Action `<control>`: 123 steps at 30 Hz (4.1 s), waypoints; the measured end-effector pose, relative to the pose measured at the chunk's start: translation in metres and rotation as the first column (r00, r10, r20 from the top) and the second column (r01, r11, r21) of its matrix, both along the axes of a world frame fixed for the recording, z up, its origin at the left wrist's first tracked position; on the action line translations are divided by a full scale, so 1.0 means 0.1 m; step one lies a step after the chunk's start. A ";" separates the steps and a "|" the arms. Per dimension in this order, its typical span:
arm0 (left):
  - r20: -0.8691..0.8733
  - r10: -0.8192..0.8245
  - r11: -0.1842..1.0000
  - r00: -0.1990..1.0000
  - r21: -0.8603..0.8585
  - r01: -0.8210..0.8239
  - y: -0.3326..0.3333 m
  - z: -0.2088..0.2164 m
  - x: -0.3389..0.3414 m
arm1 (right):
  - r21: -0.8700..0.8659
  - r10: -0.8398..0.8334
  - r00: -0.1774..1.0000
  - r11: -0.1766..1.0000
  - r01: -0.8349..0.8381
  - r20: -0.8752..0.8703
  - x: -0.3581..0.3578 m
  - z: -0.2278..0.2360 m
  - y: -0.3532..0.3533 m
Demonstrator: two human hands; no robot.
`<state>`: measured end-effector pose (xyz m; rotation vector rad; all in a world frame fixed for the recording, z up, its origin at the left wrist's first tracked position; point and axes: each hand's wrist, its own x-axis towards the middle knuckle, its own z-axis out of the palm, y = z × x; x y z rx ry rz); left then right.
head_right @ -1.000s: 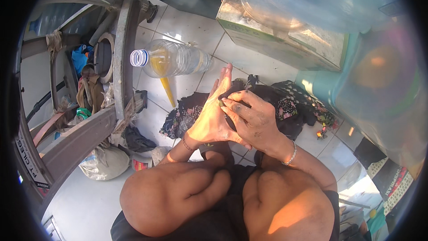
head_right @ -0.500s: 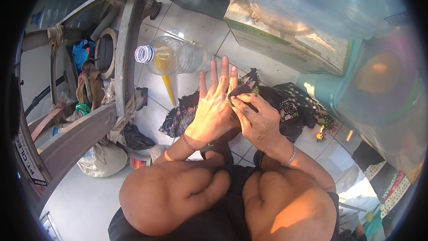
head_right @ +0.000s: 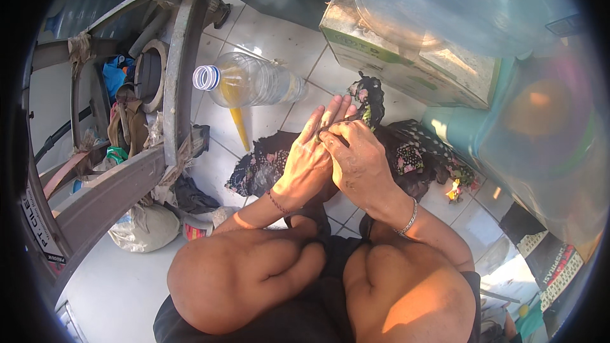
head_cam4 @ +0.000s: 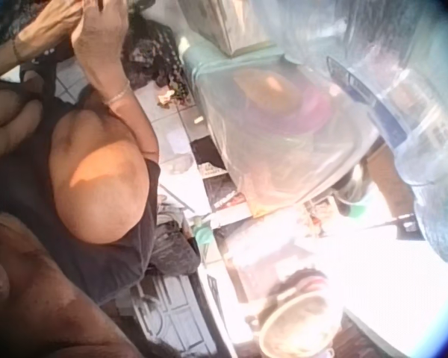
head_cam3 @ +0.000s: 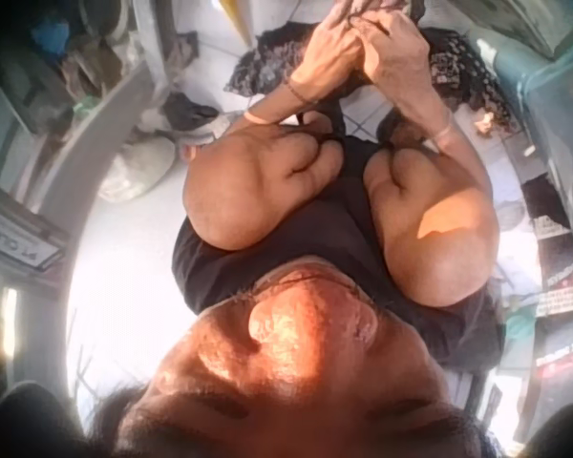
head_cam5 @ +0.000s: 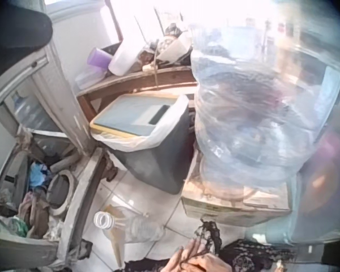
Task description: The person sits on the floor and uses a dark floral-patterned cloth to wipe their hands and fingers. They pick up a plastic water bottle, pour water onto the cloth, and continue wiping their hands and arms. The person repeatedly rubs the cloth over their skin to remove dark residue.
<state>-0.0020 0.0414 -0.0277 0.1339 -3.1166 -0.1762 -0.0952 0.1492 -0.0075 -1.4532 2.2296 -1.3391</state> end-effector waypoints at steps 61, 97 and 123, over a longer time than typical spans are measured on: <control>0.114 0.770 0.094 0.628 0.953 -0.288 -0.11 -0.18 -0.15 | -0.071 -0.045 0.953 0.995 0.069 0.300 0.04 0.05 0.26; 0.885 0.460 -0.865 -0.075 0.465 0.188 -0.53 -1.28 -1.27 | -0.163 0.096 0.995 0.982 -0.093 0.011 0.28 -0.31 -0.08; 0.901 0.405 -0.887 -0.153 0.428 0.176 -0.52 -1.24 -1.27 | 0.100 -0.069 0.682 0.995 -0.007 0.728 0.05 0.01 0.00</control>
